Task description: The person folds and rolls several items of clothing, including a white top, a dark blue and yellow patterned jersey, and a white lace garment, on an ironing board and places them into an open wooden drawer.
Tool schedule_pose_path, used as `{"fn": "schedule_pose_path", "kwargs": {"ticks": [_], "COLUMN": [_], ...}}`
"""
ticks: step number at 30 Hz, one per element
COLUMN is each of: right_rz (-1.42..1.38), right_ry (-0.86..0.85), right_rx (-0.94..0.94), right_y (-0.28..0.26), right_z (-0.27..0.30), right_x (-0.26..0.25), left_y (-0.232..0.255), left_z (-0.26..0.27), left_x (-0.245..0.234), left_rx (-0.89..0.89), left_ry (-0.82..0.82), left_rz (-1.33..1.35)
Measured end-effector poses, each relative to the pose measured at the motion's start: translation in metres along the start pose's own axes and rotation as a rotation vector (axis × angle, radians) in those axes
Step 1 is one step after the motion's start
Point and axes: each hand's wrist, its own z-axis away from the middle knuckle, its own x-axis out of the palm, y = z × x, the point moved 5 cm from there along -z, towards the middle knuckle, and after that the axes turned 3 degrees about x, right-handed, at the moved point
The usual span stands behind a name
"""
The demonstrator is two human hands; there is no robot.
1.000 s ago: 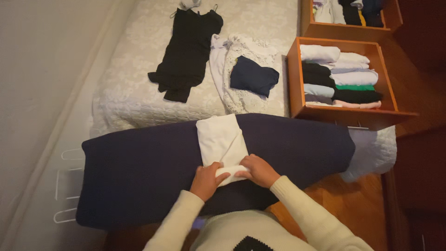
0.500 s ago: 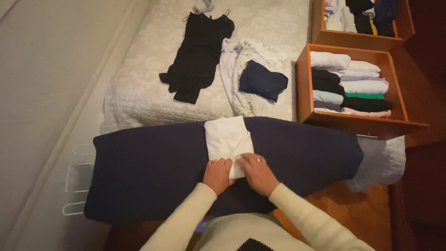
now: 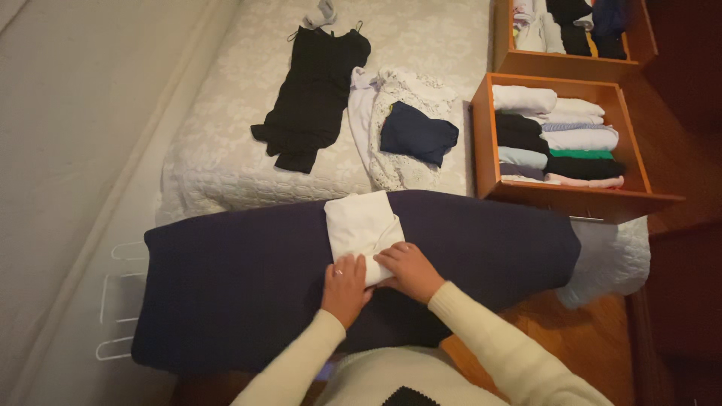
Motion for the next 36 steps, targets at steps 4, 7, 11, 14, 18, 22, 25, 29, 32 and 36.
{"fn": "schedule_pose_path", "kwargs": {"ticks": [4,7,11,14,18,22,25,29,32,36], "right_rz": [-0.088,-0.134,-0.111,-0.058,-0.069,-0.079,-0.101,-0.177,-0.311,-0.328], "right_ry": [-0.118,-0.129,-0.209,-0.192,-0.144,-0.070,-0.070,-0.169,-0.228,-0.236], "right_rx": [0.023,0.021,0.096,0.093,0.073,-0.055,-0.085,-0.040,0.012,0.058], "right_y": [0.005,0.011,0.014,0.008,-0.016,-0.028,-0.019,-0.004,0.002,0.018], "right_z": [-0.022,-0.031,-0.035,-0.028,-0.019,-0.005,-0.010,-0.023,-0.039,-0.050], "right_x": [-0.007,-0.007,-0.004,-0.010,-0.036,-0.047,-0.034,-0.027,-0.040,-0.015], "left_y": [0.004,-0.009,-0.021,-0.024,-0.028,-0.027,-0.038,-0.033,-0.021,-0.027], "left_z": [-0.001,-0.018,-0.041,-0.050,-0.046,-0.042,-0.042,-0.035,-0.004,-0.002], "left_x": [0.021,0.034,0.026,0.028,0.035,-0.005,-0.001,-0.026,0.003,0.005], "left_rx": [0.090,0.065,0.056,0.069,-0.038,-0.132,-0.143,-0.128,0.127,0.072], "left_ry": [0.257,0.215,0.105,-0.098,-0.303,-0.474,-0.525,-0.272,0.069,0.155], "left_rz": [-0.175,-0.112,-0.002,0.056,0.271,0.467,0.530,0.408,0.092,0.018]}}
